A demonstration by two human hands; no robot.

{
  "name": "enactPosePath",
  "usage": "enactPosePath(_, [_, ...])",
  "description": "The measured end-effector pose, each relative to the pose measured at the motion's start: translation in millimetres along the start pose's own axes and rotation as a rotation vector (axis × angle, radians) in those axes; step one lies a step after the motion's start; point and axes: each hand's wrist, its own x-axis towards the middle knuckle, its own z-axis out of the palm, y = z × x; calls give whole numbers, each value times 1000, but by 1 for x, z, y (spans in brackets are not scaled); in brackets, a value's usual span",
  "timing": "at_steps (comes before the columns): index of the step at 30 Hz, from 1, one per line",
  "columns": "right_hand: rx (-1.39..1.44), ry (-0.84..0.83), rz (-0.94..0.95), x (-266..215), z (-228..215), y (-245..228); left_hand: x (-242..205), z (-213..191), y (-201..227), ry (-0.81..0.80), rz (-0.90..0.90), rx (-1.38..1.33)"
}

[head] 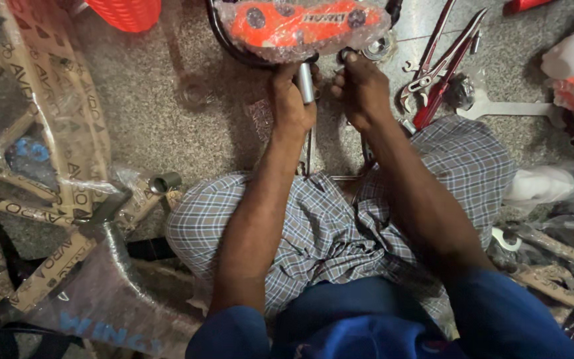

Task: The person sits on the floor and assembles a bicycle seat onto the seat post. They use a wrench to tighten the bolt, then insert a metal tube into the seat post and secure it with a bolt and nut. Finally, they open a small plastic bag containing additional parts.

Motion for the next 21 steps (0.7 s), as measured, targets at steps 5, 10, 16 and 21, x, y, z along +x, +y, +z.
enactPosePath(5, [101,-62,13,5,10,14,-5,4,-2,20,-5,25])
enactPosePath(10, [276,-161,26,15,10,34,-11,11,-5,13,-8,89])
enactPosePath(16, [337,-243,154,17,8,38,-15,10,-6,94,-35,152])
enactPosePath(21, [305,-201,165,1,24,23,-13,9,-6,92,-78,128])
